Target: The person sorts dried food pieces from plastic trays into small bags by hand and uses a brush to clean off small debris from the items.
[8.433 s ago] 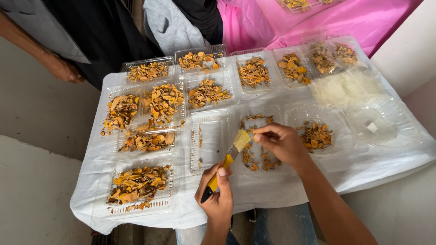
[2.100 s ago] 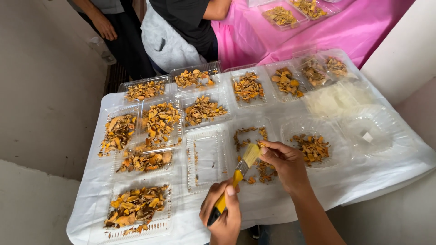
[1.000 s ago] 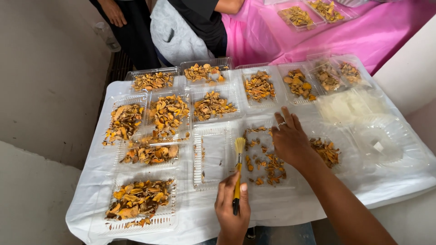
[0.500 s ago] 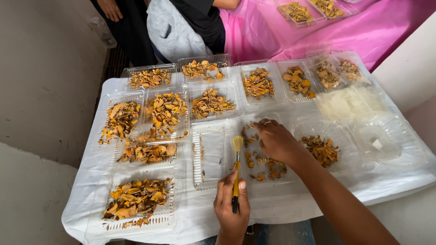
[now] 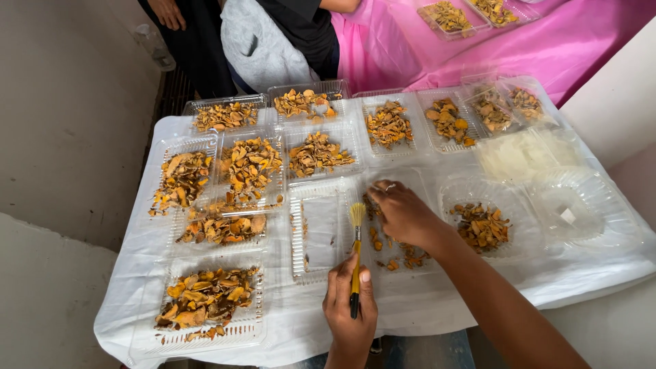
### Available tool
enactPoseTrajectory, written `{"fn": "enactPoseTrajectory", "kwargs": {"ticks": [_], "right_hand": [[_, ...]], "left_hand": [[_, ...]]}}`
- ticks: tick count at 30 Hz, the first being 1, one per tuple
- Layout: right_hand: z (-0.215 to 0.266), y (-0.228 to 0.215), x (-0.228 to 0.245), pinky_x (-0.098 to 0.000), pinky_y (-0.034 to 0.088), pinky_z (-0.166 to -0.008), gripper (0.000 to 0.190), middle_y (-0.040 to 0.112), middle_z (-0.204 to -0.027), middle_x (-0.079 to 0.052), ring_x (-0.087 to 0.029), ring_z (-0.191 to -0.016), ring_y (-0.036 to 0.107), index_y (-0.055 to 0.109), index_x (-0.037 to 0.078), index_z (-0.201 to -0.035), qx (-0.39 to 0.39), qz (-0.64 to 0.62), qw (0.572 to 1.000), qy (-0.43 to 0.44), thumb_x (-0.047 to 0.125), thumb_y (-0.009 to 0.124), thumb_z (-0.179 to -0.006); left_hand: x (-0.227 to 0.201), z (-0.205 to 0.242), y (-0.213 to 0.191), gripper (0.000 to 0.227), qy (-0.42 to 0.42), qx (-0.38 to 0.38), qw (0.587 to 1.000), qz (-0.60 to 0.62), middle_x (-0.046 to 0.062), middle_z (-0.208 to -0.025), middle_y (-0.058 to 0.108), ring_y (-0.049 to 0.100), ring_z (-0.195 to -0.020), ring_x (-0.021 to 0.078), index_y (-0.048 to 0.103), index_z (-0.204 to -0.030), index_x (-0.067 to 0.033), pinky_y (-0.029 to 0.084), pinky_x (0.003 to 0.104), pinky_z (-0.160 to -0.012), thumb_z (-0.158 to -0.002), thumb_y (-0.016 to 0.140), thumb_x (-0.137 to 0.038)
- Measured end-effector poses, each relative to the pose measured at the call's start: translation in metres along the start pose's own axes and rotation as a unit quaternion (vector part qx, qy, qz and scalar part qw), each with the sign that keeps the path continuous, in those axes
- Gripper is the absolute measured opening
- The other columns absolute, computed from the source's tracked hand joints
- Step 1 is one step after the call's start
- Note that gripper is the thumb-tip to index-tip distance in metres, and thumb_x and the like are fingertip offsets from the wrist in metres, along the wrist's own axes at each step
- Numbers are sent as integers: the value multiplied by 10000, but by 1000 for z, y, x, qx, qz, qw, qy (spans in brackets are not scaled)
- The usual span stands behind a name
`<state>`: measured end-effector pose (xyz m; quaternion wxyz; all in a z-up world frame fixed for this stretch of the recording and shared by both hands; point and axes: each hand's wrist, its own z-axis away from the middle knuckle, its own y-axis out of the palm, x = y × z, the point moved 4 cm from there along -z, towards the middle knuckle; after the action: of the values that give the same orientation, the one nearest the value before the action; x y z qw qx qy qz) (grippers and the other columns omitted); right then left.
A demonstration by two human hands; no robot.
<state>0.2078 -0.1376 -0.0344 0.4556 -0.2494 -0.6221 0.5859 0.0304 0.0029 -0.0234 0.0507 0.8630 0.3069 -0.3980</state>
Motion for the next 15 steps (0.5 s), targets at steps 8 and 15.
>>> {"fn": "enactPoseTrajectory", "kwargs": {"ticks": [8, 15], "right_hand": [[31, 9, 15, -525, 433, -1054, 522, 548, -1428, -178, -384, -1272, 534, 533, 23, -1439, -9, -11, 995, -101, 46, 547, -917], [26, -8, 3, -550, 511, -980, 415, 625, -1313, -246, -418, -1189, 596, 596, 7, -1333, -54, 15, 996, -72, 54, 540, -925]], "left_hand": [[0, -1, 1, 298, 5, -3, 1000, -20, 145, -1127, 715, 755, -998, 259, 666, -1242, 6, 647, 318, -832, -1035, 579, -190], [-5, -2, -1, 297, 1, 0, 1000, -14, 136, -1087, 707, 752, -958, 248, 668, -1230, 1, 636, 311, -800, -1041, 565, -203]]}}
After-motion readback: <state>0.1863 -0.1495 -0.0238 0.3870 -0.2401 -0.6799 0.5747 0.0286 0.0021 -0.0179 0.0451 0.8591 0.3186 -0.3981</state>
